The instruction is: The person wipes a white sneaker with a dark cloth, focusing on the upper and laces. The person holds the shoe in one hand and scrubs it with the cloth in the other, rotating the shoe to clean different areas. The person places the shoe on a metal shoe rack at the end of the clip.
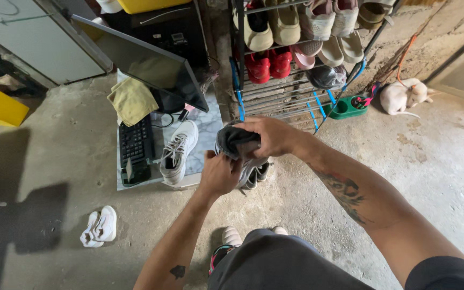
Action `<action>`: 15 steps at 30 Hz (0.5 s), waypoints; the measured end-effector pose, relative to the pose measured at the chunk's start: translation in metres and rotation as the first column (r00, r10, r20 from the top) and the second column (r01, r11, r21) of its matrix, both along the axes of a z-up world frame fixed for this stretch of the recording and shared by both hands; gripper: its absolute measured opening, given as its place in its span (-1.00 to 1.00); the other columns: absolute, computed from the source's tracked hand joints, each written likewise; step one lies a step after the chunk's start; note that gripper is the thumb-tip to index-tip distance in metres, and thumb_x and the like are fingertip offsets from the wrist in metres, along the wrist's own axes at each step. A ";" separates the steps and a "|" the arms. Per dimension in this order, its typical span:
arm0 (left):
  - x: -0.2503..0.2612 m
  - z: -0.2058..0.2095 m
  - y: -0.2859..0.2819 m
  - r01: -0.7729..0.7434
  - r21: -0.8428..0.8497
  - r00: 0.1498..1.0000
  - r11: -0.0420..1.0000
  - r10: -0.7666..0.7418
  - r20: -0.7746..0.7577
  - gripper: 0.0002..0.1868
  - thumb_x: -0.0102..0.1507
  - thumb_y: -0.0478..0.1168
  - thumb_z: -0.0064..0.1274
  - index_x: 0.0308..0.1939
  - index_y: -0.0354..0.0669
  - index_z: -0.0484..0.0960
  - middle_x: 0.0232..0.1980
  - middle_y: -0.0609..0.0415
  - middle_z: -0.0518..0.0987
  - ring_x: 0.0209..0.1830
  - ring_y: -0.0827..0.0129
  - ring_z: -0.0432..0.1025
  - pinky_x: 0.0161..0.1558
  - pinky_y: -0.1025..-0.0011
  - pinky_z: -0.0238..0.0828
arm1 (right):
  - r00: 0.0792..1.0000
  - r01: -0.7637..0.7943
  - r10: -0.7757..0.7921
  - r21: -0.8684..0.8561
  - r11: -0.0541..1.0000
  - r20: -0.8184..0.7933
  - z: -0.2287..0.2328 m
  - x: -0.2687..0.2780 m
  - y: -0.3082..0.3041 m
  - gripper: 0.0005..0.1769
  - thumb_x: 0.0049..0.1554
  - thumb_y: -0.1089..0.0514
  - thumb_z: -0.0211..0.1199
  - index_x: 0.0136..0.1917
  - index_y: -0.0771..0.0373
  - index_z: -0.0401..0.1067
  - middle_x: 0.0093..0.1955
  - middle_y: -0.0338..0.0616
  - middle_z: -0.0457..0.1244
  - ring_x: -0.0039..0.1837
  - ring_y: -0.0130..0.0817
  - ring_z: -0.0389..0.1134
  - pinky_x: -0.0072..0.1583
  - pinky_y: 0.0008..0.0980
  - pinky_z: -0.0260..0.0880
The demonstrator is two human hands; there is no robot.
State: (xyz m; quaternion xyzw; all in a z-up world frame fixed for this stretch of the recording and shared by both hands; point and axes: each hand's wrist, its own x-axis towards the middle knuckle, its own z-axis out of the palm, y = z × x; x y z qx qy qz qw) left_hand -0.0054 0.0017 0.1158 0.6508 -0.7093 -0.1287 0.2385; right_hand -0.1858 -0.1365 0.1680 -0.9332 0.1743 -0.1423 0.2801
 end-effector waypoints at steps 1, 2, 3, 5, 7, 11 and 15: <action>0.003 0.004 0.001 0.051 -0.137 0.999 0.989 -0.049 0.018 -0.84 0.28 -0.14 0.04 -0.18 -0.09 0.65 -0.24 -0.04 0.66 -0.22 -0.01 0.52 0.01 0.05 0.17 | 1.000 0.000 0.000 0.003 1.000 -0.005 0.001 0.002 0.002 0.00 -0.27 0.00 0.58 0.43 0.10 0.35 0.07 -0.06 0.36 0.11 -0.08 0.42 0.17 -0.20 0.43; 0.006 0.007 0.003 0.103 -0.270 0.995 0.957 -0.095 0.043 -0.85 0.26 -0.15 0.05 -0.21 -0.09 0.66 -0.23 -0.06 0.65 -0.19 -0.02 0.53 0.00 0.03 0.18 | 1.000 0.000 0.000 0.005 1.000 -0.009 0.002 0.004 0.003 -0.01 -0.26 0.00 0.58 0.43 0.09 0.35 0.05 -0.07 0.35 0.09 -0.10 0.42 0.16 -0.21 0.43; 0.009 0.009 0.005 0.156 -0.395 0.988 0.905 -0.138 0.074 -0.87 0.24 -0.17 0.06 -0.23 -0.09 0.66 -0.21 -0.07 0.64 -0.15 -0.04 0.53 0.00 0.02 0.18 | 1.000 -0.013 0.013 0.018 1.000 -0.010 0.004 0.006 0.003 -0.04 -0.24 0.01 0.57 0.43 0.08 0.36 0.08 -0.08 0.36 0.10 -0.12 0.43 0.17 -0.23 0.44; 0.014 0.012 0.003 0.216 -0.425 0.976 0.879 -0.201 0.080 -0.85 0.26 -0.18 0.07 -0.19 -0.15 0.64 -0.16 -0.09 0.63 -0.10 -0.08 0.52 0.09 0.04 0.30 | 0.999 -0.038 0.038 0.048 0.998 -0.012 0.008 0.008 0.002 -0.08 -0.19 0.03 0.55 0.44 0.07 0.36 0.12 -0.09 0.36 0.11 -0.16 0.44 0.17 -0.27 0.45; 0.020 0.013 0.002 0.248 -0.399 0.967 0.883 -0.250 0.049 -0.83 0.25 -0.19 0.08 -0.18 -0.20 0.64 -0.15 -0.14 0.63 -0.11 -0.10 0.52 0.02 0.08 0.42 | 0.995 -0.094 0.093 0.055 0.994 0.032 0.011 0.011 0.000 -0.09 -0.21 0.03 0.58 0.42 0.07 0.39 0.13 -0.08 0.38 0.14 -0.14 0.44 0.20 -0.26 0.44; 0.027 0.011 0.000 0.172 -0.001 0.978 0.985 -0.171 -0.124 -0.80 0.29 -0.14 0.05 -0.24 -0.22 0.62 -0.28 -0.14 0.66 -0.33 0.01 0.56 -0.25 0.18 0.52 | 0.996 -0.070 0.077 0.136 0.988 -0.050 0.012 0.017 0.000 -0.06 -0.24 0.08 0.56 0.43 0.02 0.38 0.17 -0.08 0.38 0.17 -0.16 0.44 0.24 -0.27 0.42; 0.033 -0.001 -0.006 0.148 0.055 0.969 0.987 -0.134 -0.210 -0.84 0.35 -0.23 -0.01 -0.12 -0.26 0.57 -0.32 -0.20 0.64 -0.37 0.02 0.53 -0.27 0.13 0.46 | 0.996 -0.063 0.061 0.036 0.997 0.067 0.006 0.023 -0.003 -0.07 -0.23 0.12 0.54 0.43 0.15 0.38 0.18 -0.04 0.34 0.19 -0.12 0.38 0.25 -0.23 0.38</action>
